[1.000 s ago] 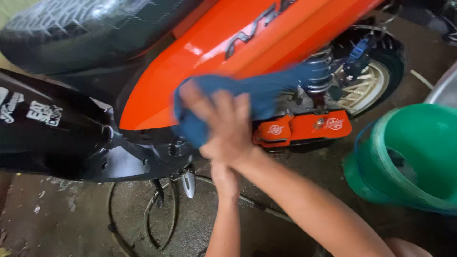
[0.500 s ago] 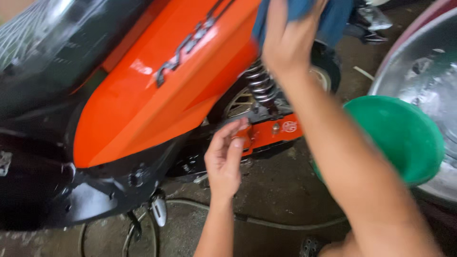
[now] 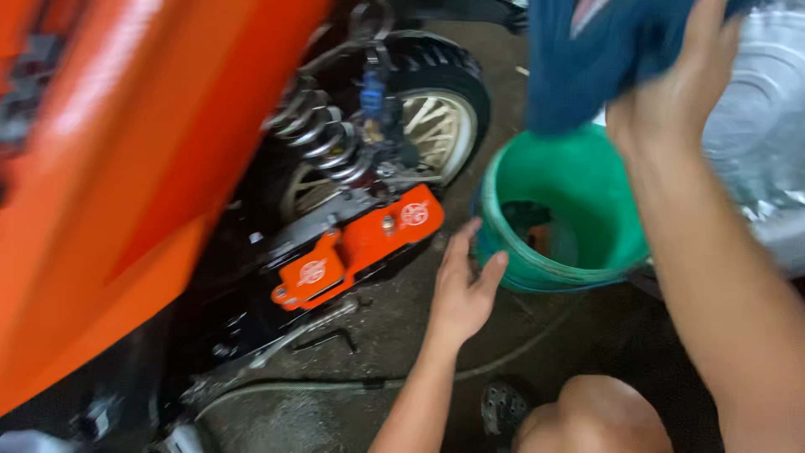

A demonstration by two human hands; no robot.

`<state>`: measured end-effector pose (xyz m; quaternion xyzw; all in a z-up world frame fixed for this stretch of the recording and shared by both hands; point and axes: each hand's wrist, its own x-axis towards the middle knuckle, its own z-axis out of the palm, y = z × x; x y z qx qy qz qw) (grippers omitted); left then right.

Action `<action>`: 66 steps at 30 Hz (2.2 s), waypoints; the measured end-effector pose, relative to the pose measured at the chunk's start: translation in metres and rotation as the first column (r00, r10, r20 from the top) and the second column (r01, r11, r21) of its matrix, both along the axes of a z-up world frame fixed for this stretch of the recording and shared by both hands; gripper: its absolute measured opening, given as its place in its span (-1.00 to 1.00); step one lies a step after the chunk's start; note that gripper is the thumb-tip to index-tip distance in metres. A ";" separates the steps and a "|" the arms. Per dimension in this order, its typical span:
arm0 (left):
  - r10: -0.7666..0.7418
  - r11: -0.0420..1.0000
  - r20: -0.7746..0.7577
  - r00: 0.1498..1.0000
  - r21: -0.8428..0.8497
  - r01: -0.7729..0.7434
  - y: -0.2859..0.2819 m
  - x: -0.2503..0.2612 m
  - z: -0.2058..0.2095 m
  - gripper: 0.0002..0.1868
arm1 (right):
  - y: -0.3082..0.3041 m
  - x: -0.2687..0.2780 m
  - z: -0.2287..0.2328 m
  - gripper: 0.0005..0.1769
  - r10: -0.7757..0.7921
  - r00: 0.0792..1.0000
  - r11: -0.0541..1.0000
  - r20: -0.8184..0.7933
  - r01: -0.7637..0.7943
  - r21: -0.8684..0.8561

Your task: The person scrubs the rear wheel, chain, and body panels of a motorcycle with a cloth and soapy water from a bucket, then rinses the seat and body with a hose.

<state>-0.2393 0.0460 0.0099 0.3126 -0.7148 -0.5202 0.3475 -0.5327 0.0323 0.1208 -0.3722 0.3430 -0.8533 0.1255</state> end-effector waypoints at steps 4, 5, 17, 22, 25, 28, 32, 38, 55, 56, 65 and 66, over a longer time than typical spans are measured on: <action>0.098 0.995 0.157 0.983 -0.034 -0.093 -0.009 -0.068 -0.045 0.01 | 0.046 -0.016 -0.090 -0.29 -0.030 0.967 0.983 0.254 -0.018 0.182; 0.060 0.989 0.231 0.971 0.118 -0.089 -0.009 -0.081 -0.054 0.09 | 0.044 -0.018 -0.111 -0.25 -0.205 0.933 0.933 0.296 0.096 0.347; -0.029 0.856 0.220 0.975 0.509 -0.089 0.032 -0.032 -0.037 -0.03 | 0.046 0.004 -0.222 -0.33 0.488 0.873 0.036 -0.001 -0.018 0.999; -0.054 0.923 0.338 0.940 0.377 -0.082 0.046 -0.005 -0.031 0.02 | 0.021 0.057 -0.272 -0.31 0.905 0.402 -0.278 0.136 0.321 0.905; -0.084 0.954 0.388 0.918 0.298 -0.038 0.056 0.009 -0.029 0.03 | 0.056 0.086 -0.314 -0.30 0.919 0.253 -0.377 0.301 0.348 0.858; -0.105 0.942 0.336 0.936 0.334 -0.014 0.056 0.029 -0.024 0.05 | 0.090 0.075 -0.341 -0.29 0.888 0.261 -0.456 0.379 0.380 0.805; -0.170 0.925 0.437 0.883 0.380 -0.010 0.049 0.040 -0.025 0.03 | 0.101 0.040 -0.355 -0.26 0.855 0.357 -0.510 0.376 0.451 0.732; -0.171 0.940 0.395 0.902 0.339 0.030 0.035 0.024 -0.040 0.03 | 0.085 0.039 -0.357 -0.22 0.831 0.435 -0.524 0.347 0.403 0.750; 0.124 0.984 -0.254 0.959 0.159 -0.085 -0.029 -0.003 -0.068 -0.57 | -0.063 0.227 -0.051 -0.46 0.558 0.648 0.368 -0.518 0.366 0.855; 0.147 0.988 -0.426 0.892 0.100 -0.115 -0.033 0.003 -0.067 -0.60 | -0.069 0.242 -0.052 -0.49 0.549 0.392 0.634 -0.738 0.379 0.674; 0.217 0.859 -0.607 0.765 0.491 0.146 -0.020 0.085 -0.056 -0.36 | -0.057 0.271 -0.067 -0.62 0.275 -0.127 0.796 -0.953 0.586 0.152; 0.211 0.867 -0.604 0.768 0.479 0.138 -0.016 0.089 -0.054 -0.35 | -0.049 0.271 -0.065 -0.60 0.399 -0.136 0.774 -0.907 0.580 0.253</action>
